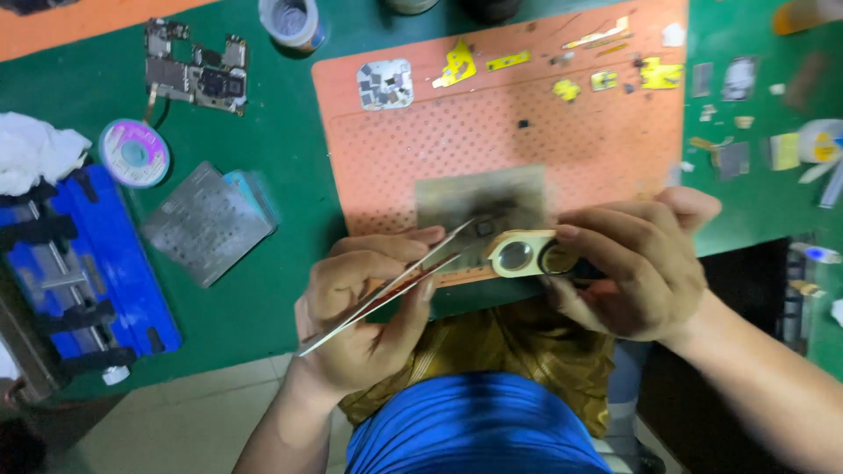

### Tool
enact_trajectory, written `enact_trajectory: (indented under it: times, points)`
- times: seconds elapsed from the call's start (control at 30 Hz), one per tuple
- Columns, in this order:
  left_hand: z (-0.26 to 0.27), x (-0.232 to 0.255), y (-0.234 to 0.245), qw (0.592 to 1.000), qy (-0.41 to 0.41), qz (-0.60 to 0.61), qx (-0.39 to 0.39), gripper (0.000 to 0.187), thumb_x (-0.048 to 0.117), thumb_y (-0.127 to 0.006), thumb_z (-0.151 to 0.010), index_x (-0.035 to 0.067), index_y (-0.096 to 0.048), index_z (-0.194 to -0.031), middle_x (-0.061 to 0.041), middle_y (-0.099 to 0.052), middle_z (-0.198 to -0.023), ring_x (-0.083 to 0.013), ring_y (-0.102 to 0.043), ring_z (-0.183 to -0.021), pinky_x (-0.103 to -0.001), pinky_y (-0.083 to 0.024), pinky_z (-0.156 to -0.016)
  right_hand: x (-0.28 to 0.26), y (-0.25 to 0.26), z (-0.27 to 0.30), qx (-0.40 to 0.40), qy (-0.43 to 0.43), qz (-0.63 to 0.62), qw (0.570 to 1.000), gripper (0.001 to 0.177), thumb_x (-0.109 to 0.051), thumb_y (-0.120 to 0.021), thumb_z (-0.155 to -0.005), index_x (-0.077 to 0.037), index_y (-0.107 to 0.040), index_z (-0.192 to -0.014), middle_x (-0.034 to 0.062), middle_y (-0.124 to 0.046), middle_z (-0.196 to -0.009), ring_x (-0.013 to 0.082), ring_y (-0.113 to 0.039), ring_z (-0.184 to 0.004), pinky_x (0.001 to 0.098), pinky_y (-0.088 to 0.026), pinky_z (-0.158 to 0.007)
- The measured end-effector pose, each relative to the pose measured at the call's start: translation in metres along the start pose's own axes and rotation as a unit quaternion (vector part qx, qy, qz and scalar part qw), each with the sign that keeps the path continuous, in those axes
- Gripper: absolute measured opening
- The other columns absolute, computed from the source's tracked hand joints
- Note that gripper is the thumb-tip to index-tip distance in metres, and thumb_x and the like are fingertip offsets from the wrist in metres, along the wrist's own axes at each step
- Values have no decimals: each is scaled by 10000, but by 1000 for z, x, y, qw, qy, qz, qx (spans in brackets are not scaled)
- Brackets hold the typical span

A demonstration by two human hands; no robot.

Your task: The person cleans a small electronic component using a toothbrush and a cloth, then uses tweezers to handle the component and applies a liquid from a small bottle. The person also uses a magnifying glass to inspect the component.

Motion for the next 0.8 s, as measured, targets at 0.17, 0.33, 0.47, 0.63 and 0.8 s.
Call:
enact_trajectory:
  times: [0.17,0.33,0.47,0.63,0.8]
  points:
    - [4,6,-4,999,-11,-35,28,202,-33,-531,-759,0,-361,-864,-212,-546,-869,-301,-621,-889,-371,-542,-822,-4,69,-10,-18,-101,108,989,257,-178,-578,-739,19,-560,-903,129,-621,-848,283,-597,-769,387,-240,-823]
    - [11,11,-7,996,-61,-28,63,309,-81,-505,-763,15,-274,-944,-222,-484,-876,-357,-608,-889,-411,-528,-855,21,141,37,-86,-333,233,910,338,-142,-621,-830,36,-592,-1116,147,-615,-1072,264,-544,-947,355,-269,-928]
    - [14,19,-9,995,-53,-64,61,273,-54,-527,-769,-29,-334,-960,-205,-541,-895,-290,-618,-894,-315,-530,-805,39,154,81,-72,-509,223,828,338,-134,-593,-840,39,-553,-1128,122,-554,-742,221,-514,-596,331,-412,-577]
    - [21,25,-10,993,-59,-85,58,255,-26,-532,-783,-14,-357,-969,-184,-550,-913,-275,-613,-915,-305,-524,-792,48,151,104,-143,-480,311,808,343,-216,-546,-783,-24,-607,-1061,147,-631,-914,336,-573,-859,405,-435,-700]
    - [25,30,-12,991,-65,-106,58,261,-21,-541,-777,-12,-362,-967,-171,-546,-914,-250,-616,-896,-275,-552,-740,65,148,126,-188,-448,365,794,428,-352,-527,-761,-74,-613,-1075,195,-586,-1044,376,-504,-979,474,-346,-786]
Point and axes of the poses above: each hand's wrist, its own z-axis away from the middle knuckle, its own y-axis out of the back of the hand, x = y × z, the point moved 2 cm from there along -z, towards the middle knuckle
